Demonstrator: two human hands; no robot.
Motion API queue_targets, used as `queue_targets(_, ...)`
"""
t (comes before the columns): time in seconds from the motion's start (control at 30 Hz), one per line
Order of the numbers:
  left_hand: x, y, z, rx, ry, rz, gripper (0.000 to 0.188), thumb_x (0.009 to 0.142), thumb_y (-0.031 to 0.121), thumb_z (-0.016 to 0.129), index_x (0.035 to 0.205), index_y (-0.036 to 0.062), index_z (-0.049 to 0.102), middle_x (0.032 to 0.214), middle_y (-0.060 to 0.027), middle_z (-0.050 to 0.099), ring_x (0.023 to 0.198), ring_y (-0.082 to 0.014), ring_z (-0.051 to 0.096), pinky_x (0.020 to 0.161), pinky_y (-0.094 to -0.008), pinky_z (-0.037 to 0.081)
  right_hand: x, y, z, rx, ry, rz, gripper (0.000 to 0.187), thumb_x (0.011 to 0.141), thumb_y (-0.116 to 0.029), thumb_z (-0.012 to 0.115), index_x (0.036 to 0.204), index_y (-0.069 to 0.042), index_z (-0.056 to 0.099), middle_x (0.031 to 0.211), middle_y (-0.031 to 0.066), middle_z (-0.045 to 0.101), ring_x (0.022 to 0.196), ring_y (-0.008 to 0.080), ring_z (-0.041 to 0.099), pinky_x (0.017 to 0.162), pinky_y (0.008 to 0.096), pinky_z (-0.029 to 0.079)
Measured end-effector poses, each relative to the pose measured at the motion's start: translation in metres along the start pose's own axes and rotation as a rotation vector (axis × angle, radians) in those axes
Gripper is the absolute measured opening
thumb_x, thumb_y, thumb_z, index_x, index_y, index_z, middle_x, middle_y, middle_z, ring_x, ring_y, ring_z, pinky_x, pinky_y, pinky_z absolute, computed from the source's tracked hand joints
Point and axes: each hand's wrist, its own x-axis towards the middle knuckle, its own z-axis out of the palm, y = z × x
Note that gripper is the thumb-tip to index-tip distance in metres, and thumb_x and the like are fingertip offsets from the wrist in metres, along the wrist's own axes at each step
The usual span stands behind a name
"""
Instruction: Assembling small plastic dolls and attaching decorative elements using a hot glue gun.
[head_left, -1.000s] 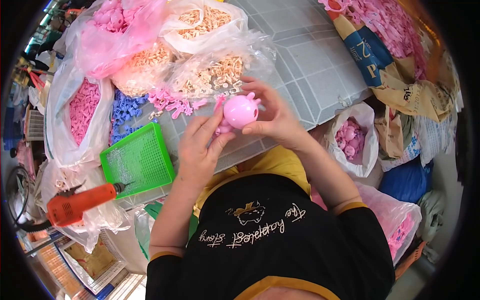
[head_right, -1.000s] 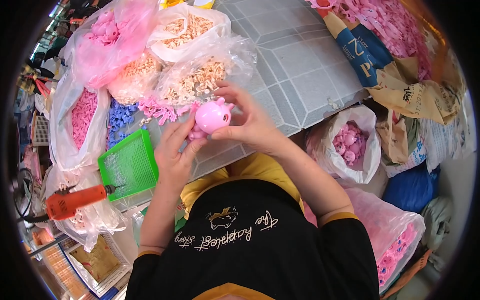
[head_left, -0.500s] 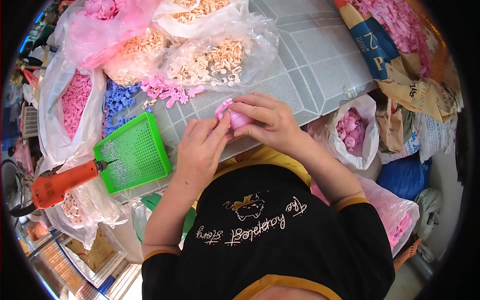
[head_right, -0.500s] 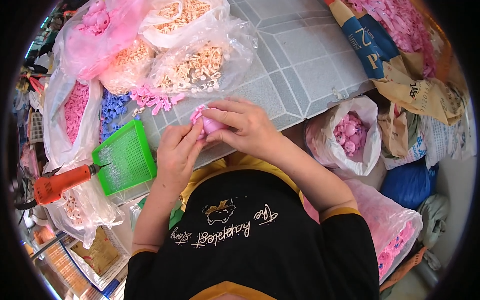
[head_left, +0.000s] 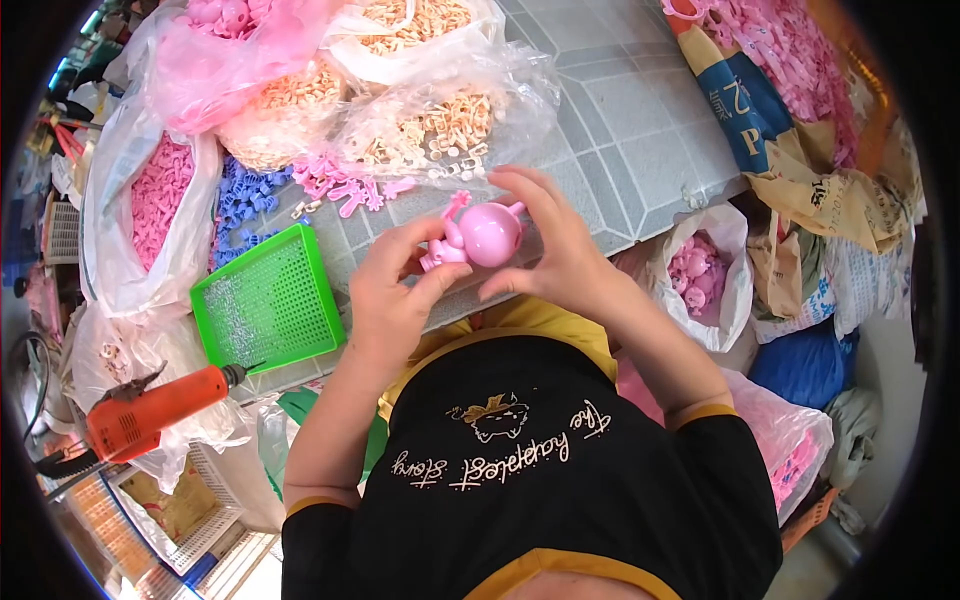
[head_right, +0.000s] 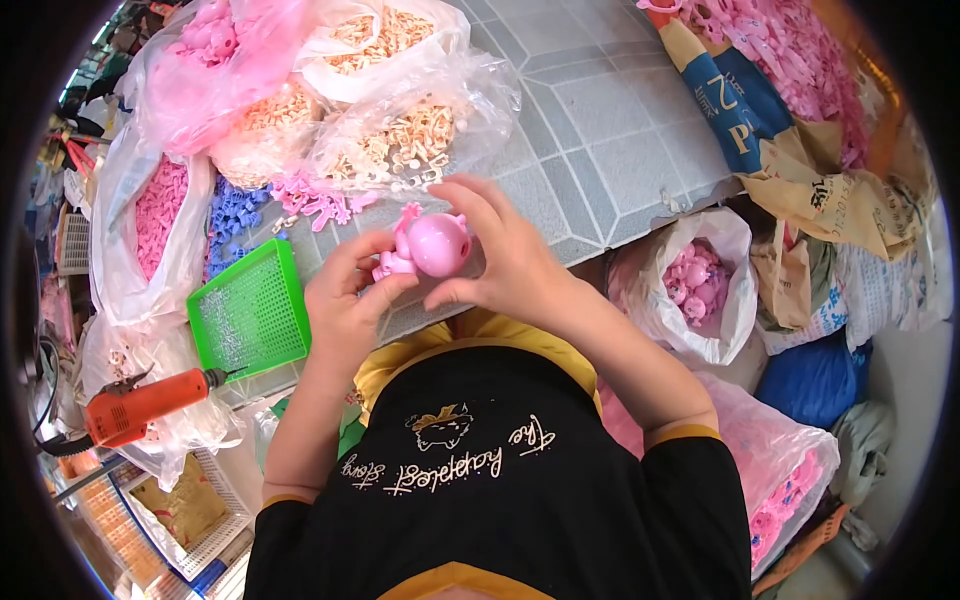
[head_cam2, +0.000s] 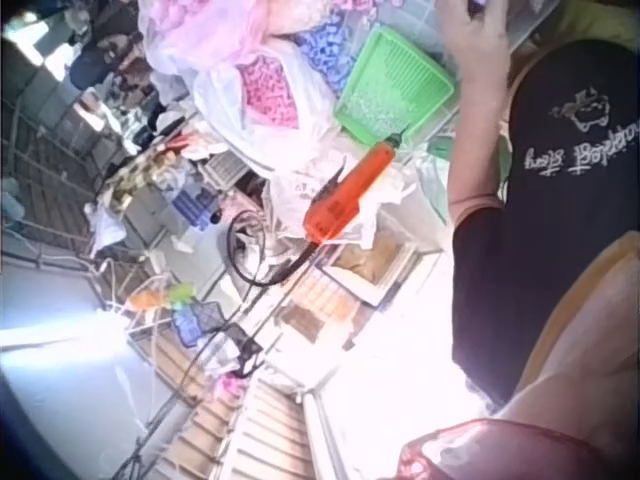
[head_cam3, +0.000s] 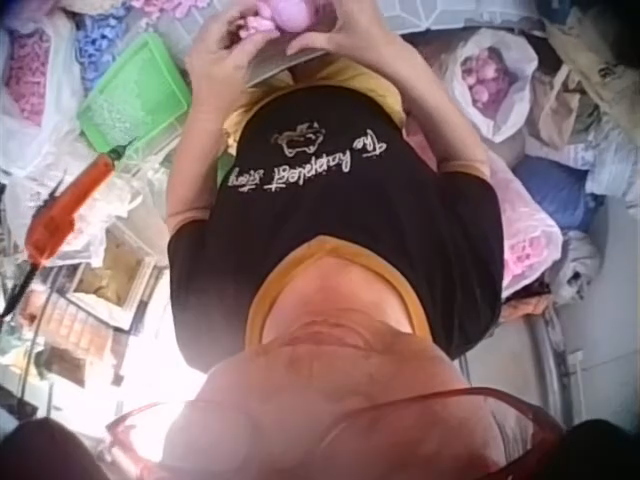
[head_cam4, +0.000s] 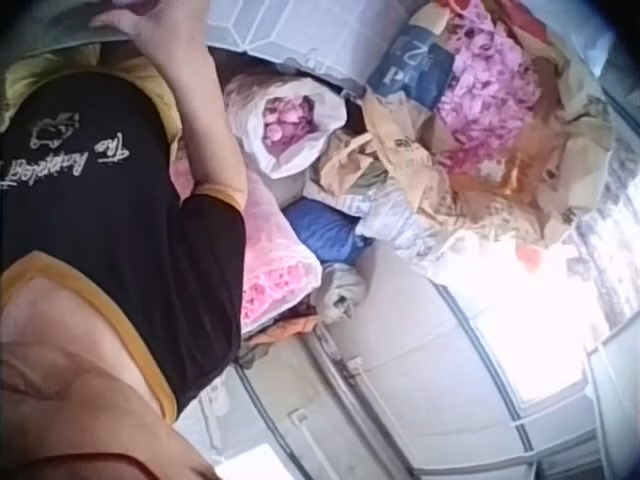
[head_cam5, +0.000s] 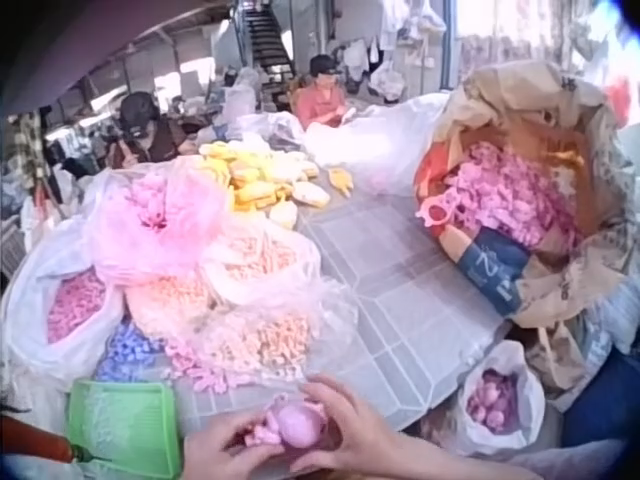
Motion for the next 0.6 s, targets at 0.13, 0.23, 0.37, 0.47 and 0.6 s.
queue_targets(0.13, 0.007, -0.012, -0.011, -0.284, -0.233, -0.300, 0.029, 0.091, 0.018, 0.072, 0.115, 0.0015, 0.068, 0.096, -0.0062, 0.068, 0.083, -0.0120, 0.064, 0.068, -0.0261, 0.054, 0.010, -0.013, -0.018, -0.232, -0.129, -0.365, 0.065, 0.069, -0.016, 0.088, 0.125, -0.005, 0.057, 0.120, 0.0135, 0.058, 0.111, 0.0305, 0.060, 0.093, 0.0395, 0.050)
queue_targets(0.23, 0.013, -0.023, -0.008, -0.593, -0.327, -0.574, 0.029, 0.096, 0.023, 0.066, 0.115, -0.0001, 0.067, 0.093, -0.0049, 0.069, 0.082, -0.0098, 0.064, 0.067, -0.0239, 0.054, 0.022, -0.012, -0.025, -0.234, -0.354, -0.283, 0.060, 0.069, -0.017, 0.087, 0.121, -0.005, 0.060, 0.124, 0.0140, 0.057, 0.113, 0.0322, 0.059, 0.093, 0.0392, 0.050)
queue_targets(0.37, 0.016, -0.011, 0.001, -0.314, -0.279, -0.516, 0.029, 0.098, 0.022, 0.063, 0.116, -0.0006, 0.067, 0.097, -0.0076, 0.068, 0.085, -0.0158, 0.065, 0.070, -0.0269, 0.055, 0.030, -0.002, -0.024, -0.215, -0.304, -0.249, 0.055, 0.070, -0.019, 0.085, 0.119, -0.006, 0.065, 0.121, 0.0137, 0.062, 0.110, 0.0324, 0.062, 0.092, 0.0377, 0.051)
queue_targets(0.47, 0.014, -0.007, 0.009, 0.130, -0.093, 0.195, 0.029, 0.094, 0.017, 0.066, 0.117, 0.0002, 0.066, 0.104, -0.0117, 0.066, 0.090, -0.0238, 0.065, 0.077, -0.0319, 0.054, 0.033, -0.002, -0.025, -0.268, -0.234, -0.127, 0.053, 0.071, -0.020, 0.085, 0.118, -0.005, 0.067, 0.113, 0.0143, 0.068, 0.104, 0.0299, 0.067, 0.090, 0.0359, 0.052)
queue_targets(0.6, 0.016, -0.009, 0.005, 0.197, -0.168, 0.268, 0.030, 0.089, 0.013, 0.069, 0.117, 0.0014, 0.066, 0.109, -0.0146, 0.063, 0.094, -0.0292, 0.064, 0.081, -0.0358, 0.052, 0.032, 0.011, -0.023, -0.182, -0.230, -0.077, 0.049, 0.073, -0.021, 0.084, 0.116, -0.003, 0.068, 0.106, 0.0152, 0.072, 0.097, 0.0300, 0.070, 0.086, 0.0353, 0.054)
